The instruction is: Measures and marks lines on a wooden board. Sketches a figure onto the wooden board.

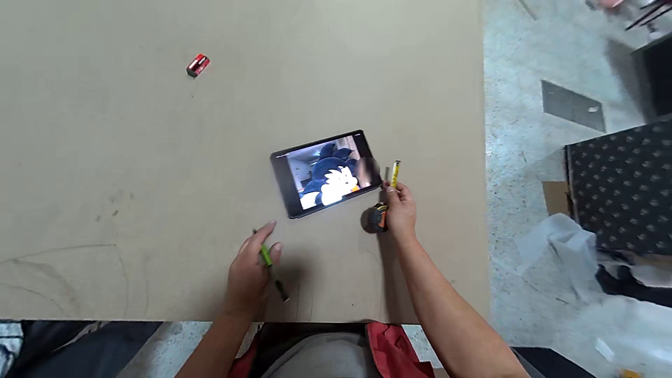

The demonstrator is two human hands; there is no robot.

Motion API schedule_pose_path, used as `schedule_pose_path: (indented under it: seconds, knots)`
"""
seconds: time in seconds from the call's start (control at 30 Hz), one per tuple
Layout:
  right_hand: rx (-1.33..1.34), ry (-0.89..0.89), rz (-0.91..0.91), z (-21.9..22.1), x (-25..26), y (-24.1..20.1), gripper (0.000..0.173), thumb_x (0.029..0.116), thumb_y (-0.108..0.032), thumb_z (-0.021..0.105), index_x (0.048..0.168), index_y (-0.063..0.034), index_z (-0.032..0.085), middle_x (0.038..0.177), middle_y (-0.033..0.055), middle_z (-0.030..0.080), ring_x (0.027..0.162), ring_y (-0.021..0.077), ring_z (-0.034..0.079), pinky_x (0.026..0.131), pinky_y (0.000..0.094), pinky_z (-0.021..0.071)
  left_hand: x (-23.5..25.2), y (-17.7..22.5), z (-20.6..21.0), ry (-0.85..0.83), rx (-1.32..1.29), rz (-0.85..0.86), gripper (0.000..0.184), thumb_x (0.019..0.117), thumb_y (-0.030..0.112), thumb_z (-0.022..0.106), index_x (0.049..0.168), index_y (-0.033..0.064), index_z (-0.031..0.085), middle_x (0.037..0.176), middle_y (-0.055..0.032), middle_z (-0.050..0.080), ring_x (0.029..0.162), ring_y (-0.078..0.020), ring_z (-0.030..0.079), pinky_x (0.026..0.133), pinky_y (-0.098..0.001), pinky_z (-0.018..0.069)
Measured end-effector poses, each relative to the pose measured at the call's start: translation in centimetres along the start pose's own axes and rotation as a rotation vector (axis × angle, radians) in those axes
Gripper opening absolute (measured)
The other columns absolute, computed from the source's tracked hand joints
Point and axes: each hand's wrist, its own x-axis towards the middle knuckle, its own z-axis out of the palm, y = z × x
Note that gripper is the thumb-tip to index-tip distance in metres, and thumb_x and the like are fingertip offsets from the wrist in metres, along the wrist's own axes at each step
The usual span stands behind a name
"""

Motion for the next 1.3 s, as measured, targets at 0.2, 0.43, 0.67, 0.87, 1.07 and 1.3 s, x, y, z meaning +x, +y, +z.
schedule_pose_path:
  seconds: [0.2, 0.43, 0.67, 0.87, 1.07, 1.3]
  knots:
    - [-0.032, -0.590, 0.045, 5.8, -3.7, -1.6, 0.028, 0.1074, -0.026, 0.055, 0.129, -0.0108, 0.067, 0.101, 0.0070, 0.075, 0.076, 0.0168, 0.070, 0.070, 0.0383, 0.0606, -4.5, -0.6, -2.9, 0.045, -0.270, -0.124, 0.044, 0.1037, 0.028, 0.055, 0.131, -0.0059, 0.059, 0.122, -0.0156, 0.072, 0.112, -0.0182, 0.071, 0.098, -0.0376, 0.0593]
    - [-0.491, -1.192, 0.028, -1.0, -9.0, 0.5, 0.032, 0.1066, -0.035, 0.055, 0.122, -0.0130, 0.074, 0.085, 0.0048, 0.073, 0.075, 0.0155, 0.068, 0.079, 0.0421, 0.0573, -2.9, 2.6, 0.6, -0.325, -0.120, -0.122, 0.065, 0.0952, 0.049, 0.062, 0.143, 0.0056, 0.054, 0.129, -0.0127, 0.068, 0.111, -0.0237, 0.069, 0.093, -0.0484, 0.0586]
    - [-0.551, -1.100, 0.069, -12.7, -8.7, 4.1, 0.031, 0.1051, -0.038, 0.058, 0.118, -0.0155, 0.075, 0.083, 0.0022, 0.072, 0.072, 0.0119, 0.066, 0.076, 0.0371, 0.0565, -0.8, 8.8, 9.5, -0.730, -0.059, 0.240, 0.021, 0.1040, 0.021, 0.059, 0.115, 0.0117, 0.075, 0.110, -0.0053, 0.075, 0.105, -0.0200, 0.071, 0.096, -0.0432, 0.0576]
    - [-0.635, -0.851, 0.093, -25.9, -4.5, 5.7, 0.020, 0.1012, -0.035, 0.066, 0.110, -0.0196, 0.077, 0.086, -0.0015, 0.074, 0.076, 0.0125, 0.070, 0.077, 0.0400, 0.0610, 2.5, 12.5, 12.3, -0.419, 0.033, -0.155, 0.019, 0.1058, 0.021, 0.058, 0.119, 0.0142, 0.070, 0.108, -0.0081, 0.072, 0.098, -0.0245, 0.070, 0.088, -0.0530, 0.0577]
    - [-0.876, -0.703, 0.030, -39.8, 6.8, 7.0, 0.028, 0.1030, -0.043, 0.061, 0.103, -0.0210, 0.078, 0.091, 0.0026, 0.075, 0.083, 0.0213, 0.071, 0.081, 0.0554, 0.0566, 4.6, 15.5, 15.9, -0.307, 0.116, -0.146, 0.021, 0.1065, 0.017, 0.056, 0.123, 0.0091, 0.066, 0.109, -0.0143, 0.072, 0.096, -0.0308, 0.071, 0.085, -0.0582, 0.0569]
    - [-0.879, -0.756, -0.120, -38.6, 14.6, 6.1, 0.026, 0.1063, -0.035, 0.055, 0.116, -0.0175, 0.071, 0.098, 0.0043, 0.074, 0.091, 0.0210, 0.071, 0.087, 0.0520, 0.0570, 7.5, 18.3, 20.5, -0.061, 0.058, -0.233, 0.026, 0.1089, 0.020, 0.050, 0.126, 0.0054, 0.061, 0.114, -0.0182, 0.069, 0.101, -0.0319, 0.069, 0.089, -0.0578, 0.0538]
